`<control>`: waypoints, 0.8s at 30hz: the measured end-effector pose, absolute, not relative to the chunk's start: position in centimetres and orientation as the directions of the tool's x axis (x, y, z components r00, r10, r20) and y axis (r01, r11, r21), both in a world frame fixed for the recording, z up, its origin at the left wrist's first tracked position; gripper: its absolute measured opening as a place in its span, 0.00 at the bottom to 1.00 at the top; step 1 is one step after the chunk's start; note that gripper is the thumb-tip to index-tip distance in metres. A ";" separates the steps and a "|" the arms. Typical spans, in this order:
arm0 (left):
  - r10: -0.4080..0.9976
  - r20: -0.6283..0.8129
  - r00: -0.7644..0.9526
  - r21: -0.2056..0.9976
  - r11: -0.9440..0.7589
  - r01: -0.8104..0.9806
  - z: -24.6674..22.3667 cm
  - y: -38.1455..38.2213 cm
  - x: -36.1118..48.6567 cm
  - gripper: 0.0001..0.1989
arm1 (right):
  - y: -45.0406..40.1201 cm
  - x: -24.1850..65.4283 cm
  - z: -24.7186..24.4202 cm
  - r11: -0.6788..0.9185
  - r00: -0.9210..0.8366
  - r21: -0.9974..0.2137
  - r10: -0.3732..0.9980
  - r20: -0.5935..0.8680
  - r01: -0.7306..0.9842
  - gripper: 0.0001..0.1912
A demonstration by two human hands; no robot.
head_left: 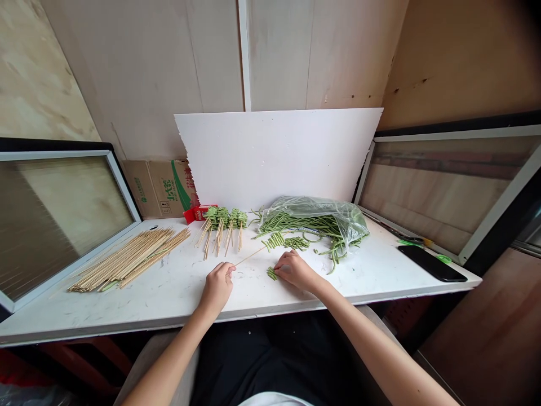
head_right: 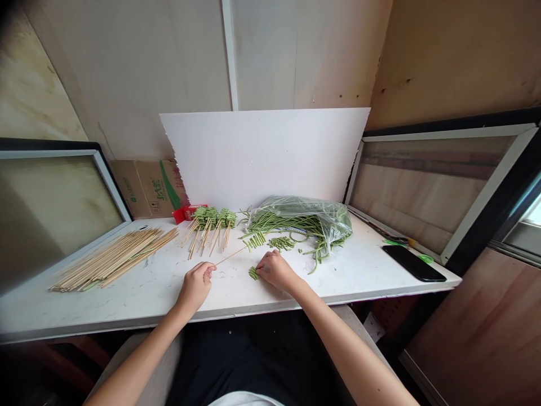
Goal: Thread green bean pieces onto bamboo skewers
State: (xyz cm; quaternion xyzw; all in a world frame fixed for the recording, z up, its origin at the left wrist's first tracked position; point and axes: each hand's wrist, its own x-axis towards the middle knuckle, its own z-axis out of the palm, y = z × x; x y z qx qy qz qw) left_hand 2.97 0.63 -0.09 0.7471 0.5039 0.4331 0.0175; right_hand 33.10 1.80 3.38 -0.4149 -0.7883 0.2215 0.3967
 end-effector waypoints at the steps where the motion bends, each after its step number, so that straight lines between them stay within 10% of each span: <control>1: 0.767 0.630 0.120 0.460 -0.493 0.738 -0.1 0.6 3.0 0.15 | 1.9 33.1 3.3 0.567 -0.350 -0.663 0.823 0.446 0.488 0.08; 14: 0.761 0.632 0.146 0.446 -0.511 0.734 -0.3 0.7 3.0 0.16 | 5.0 36.4 1.8 0.282 0.058 -0.955 0.956 0.288 0.088 0.22; 24: 0.759 0.622 0.192 0.423 -0.532 0.733 -0.7 0.7 3.1 0.18 | 4.8 36.8 1.9 0.168 0.086 -0.964 0.984 0.153 -0.207 0.23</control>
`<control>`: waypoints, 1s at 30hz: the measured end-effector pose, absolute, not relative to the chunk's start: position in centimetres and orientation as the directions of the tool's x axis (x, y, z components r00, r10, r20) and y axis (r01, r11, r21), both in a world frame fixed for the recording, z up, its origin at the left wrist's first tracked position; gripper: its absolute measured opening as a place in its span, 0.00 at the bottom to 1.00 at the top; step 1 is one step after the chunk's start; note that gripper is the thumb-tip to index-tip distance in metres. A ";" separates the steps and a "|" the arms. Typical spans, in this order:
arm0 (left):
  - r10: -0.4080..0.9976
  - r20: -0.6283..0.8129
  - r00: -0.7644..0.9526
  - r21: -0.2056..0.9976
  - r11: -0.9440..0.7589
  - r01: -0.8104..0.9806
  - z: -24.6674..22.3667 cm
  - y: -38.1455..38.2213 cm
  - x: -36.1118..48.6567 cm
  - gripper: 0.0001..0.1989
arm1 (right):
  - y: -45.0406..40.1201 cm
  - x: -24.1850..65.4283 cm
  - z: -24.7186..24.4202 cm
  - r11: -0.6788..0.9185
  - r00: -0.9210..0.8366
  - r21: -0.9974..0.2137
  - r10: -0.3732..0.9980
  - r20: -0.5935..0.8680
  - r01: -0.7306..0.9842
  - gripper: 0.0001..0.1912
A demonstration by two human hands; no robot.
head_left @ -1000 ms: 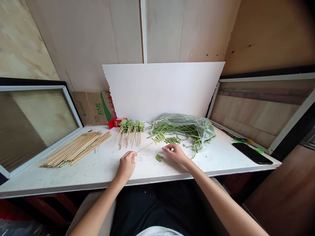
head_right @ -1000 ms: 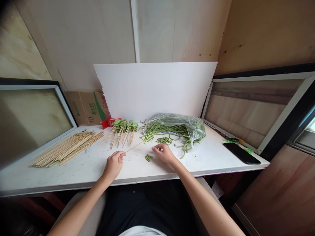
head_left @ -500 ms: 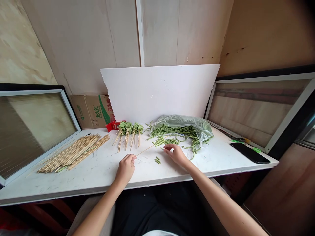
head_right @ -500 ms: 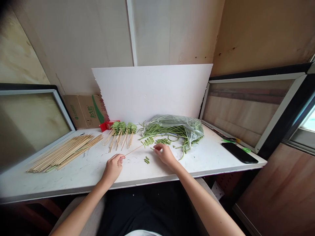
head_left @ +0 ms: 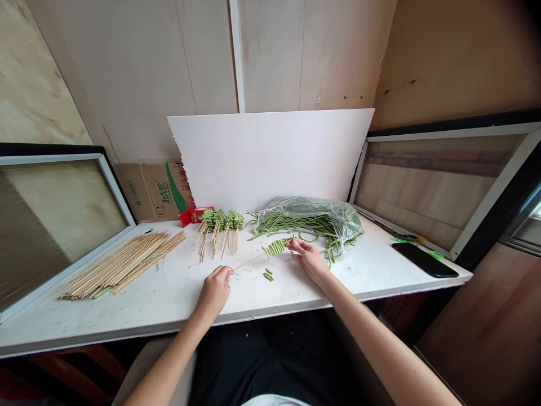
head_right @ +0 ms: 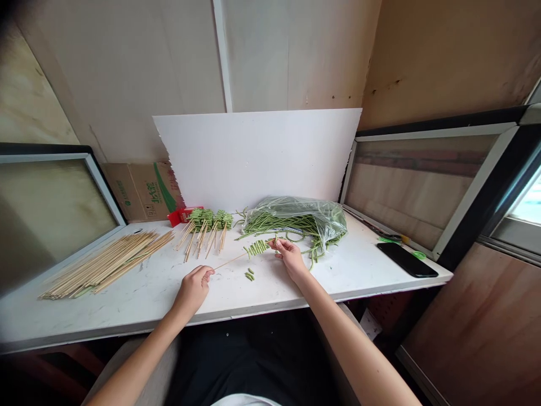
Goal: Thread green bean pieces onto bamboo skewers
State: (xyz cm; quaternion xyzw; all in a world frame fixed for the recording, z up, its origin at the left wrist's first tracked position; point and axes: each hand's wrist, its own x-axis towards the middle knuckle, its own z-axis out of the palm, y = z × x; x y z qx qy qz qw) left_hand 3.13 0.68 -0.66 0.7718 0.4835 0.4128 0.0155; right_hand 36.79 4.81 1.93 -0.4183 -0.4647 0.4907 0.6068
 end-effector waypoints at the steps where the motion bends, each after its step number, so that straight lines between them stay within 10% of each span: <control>1: 0.760 0.621 0.192 0.424 -0.531 0.733 -0.7 0.7 3.1 0.18 | 4.9 36.8 1.9 0.170 0.086 -0.964 0.984 0.156 -0.203 0.23; 30: 0.769 0.612 0.182 0.428 -0.516 0.742 -0.5 0.6 3.2 0.16 | 4.8 36.6 2.0 0.196 0.073 -0.965 0.980 0.186 -0.174 0.23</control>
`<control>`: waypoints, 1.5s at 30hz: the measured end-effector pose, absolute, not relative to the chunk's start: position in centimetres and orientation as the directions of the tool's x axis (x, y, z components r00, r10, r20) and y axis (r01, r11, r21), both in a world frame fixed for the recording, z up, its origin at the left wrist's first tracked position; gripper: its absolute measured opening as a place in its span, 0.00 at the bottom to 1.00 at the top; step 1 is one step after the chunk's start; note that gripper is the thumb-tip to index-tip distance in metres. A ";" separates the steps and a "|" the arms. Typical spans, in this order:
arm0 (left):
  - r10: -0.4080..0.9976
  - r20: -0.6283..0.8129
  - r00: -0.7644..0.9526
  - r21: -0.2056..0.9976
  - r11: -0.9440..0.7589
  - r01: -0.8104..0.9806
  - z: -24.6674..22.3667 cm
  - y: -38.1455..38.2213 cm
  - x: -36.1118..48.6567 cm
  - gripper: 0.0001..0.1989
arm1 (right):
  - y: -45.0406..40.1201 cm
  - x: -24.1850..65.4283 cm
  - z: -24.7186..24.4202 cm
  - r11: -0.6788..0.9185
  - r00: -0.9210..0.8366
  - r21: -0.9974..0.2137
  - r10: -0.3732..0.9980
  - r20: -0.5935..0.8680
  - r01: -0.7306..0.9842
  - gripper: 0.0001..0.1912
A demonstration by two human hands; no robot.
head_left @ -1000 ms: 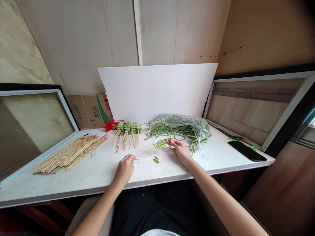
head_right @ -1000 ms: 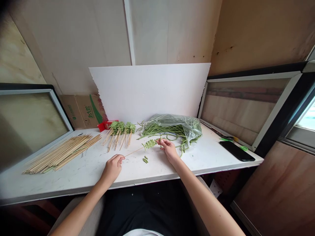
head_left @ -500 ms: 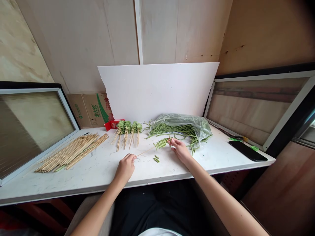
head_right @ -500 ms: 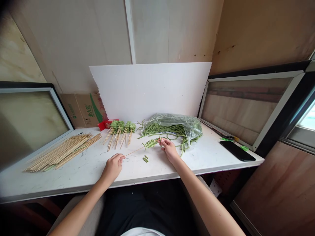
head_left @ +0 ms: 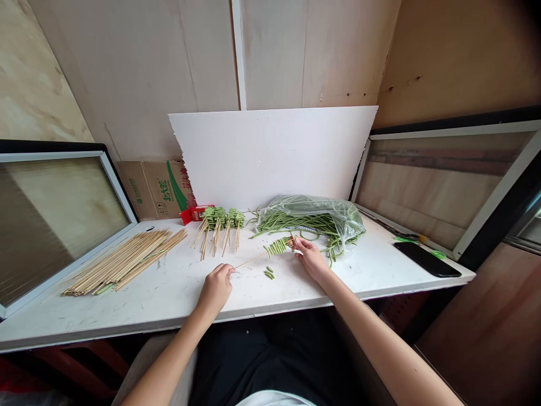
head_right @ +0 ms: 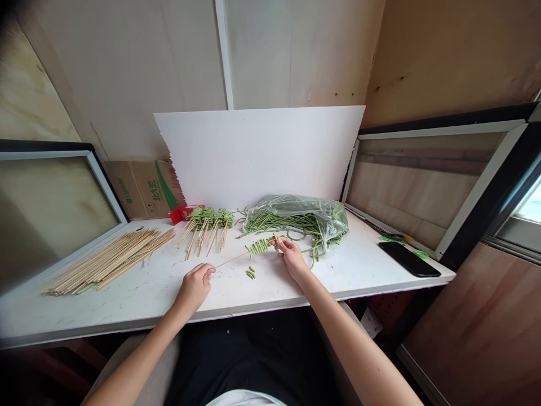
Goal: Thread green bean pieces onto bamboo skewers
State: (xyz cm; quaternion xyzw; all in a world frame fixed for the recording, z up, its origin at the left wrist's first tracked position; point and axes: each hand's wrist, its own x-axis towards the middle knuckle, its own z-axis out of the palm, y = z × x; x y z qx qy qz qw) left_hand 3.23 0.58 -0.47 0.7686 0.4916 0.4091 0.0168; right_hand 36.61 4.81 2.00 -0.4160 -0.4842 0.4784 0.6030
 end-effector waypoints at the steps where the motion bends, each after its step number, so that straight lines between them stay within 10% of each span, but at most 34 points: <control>1: 0.769 0.613 0.181 0.426 -0.516 0.743 -0.5 0.6 3.2 0.16 | 4.8 36.6 2.0 0.195 0.072 -0.964 0.980 0.185 -0.178 0.23; 45: 0.790 0.587 0.177 0.401 -0.473 0.785 -0.3 0.4 3.2 0.16 | 4.2 36.0 2.7 0.372 0.206 -0.911 0.892 0.403 0.177 0.24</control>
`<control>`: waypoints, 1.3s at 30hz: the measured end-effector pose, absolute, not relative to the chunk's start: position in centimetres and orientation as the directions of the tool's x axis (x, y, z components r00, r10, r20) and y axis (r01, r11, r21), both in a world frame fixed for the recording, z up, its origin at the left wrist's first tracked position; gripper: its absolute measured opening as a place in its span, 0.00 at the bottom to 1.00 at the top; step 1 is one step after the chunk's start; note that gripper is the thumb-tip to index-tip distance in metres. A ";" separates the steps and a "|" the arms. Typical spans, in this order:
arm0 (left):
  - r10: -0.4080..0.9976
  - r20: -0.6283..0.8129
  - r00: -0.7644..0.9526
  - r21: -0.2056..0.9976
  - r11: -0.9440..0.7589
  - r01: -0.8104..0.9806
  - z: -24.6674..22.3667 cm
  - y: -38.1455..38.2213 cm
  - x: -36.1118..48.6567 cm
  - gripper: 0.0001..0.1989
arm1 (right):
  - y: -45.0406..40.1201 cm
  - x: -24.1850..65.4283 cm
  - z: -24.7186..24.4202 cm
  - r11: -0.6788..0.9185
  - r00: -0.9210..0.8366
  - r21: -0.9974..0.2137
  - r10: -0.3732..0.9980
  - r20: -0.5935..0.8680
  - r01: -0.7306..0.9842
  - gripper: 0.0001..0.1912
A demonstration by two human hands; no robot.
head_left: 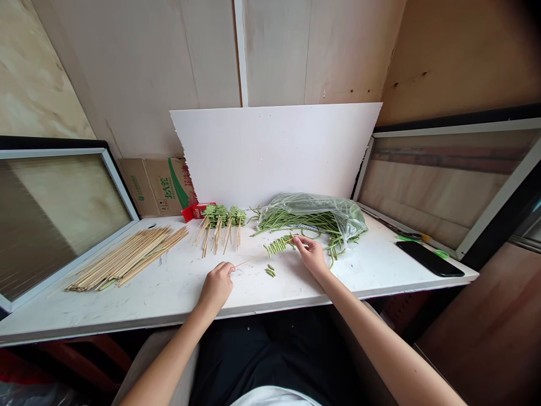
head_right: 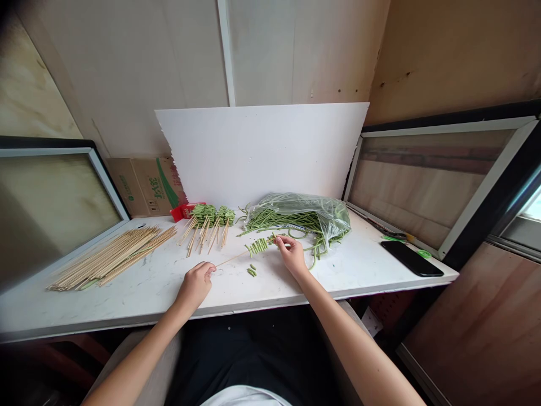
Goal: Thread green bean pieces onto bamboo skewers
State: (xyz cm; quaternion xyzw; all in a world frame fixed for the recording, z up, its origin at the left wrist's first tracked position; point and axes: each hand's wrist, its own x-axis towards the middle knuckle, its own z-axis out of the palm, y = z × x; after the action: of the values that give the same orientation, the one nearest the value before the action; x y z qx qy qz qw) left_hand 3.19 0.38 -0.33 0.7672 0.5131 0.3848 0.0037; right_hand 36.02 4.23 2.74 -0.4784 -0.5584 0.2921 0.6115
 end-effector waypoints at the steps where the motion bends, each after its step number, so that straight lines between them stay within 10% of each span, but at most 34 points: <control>1: 0.789 0.587 0.180 0.399 -0.475 0.784 -0.3 0.4 3.2 0.16 | 4.2 36.0 2.7 0.375 0.208 -0.909 0.889 0.408 0.180 0.24; 17: 0.789 0.588 0.179 0.436 -0.495 0.751 -0.2 0.3 3.2 0.16 | 4.9 36.9 2.1 0.189 0.073 -0.965 0.981 0.179 -0.184 0.24; 39: 0.792 0.574 0.208 0.420 -0.503 0.756 -0.2 0.3 3.3 0.16 | 4.0 35.6 2.7 0.264 0.074 -0.964 0.962 0.262 -0.025 0.18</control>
State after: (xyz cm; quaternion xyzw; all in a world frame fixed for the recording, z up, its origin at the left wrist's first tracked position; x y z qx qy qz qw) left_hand 3.28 0.32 -0.20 0.7768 0.4980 0.3847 0.0234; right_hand 35.61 3.97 2.65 -0.4376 -0.5354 0.4200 0.5877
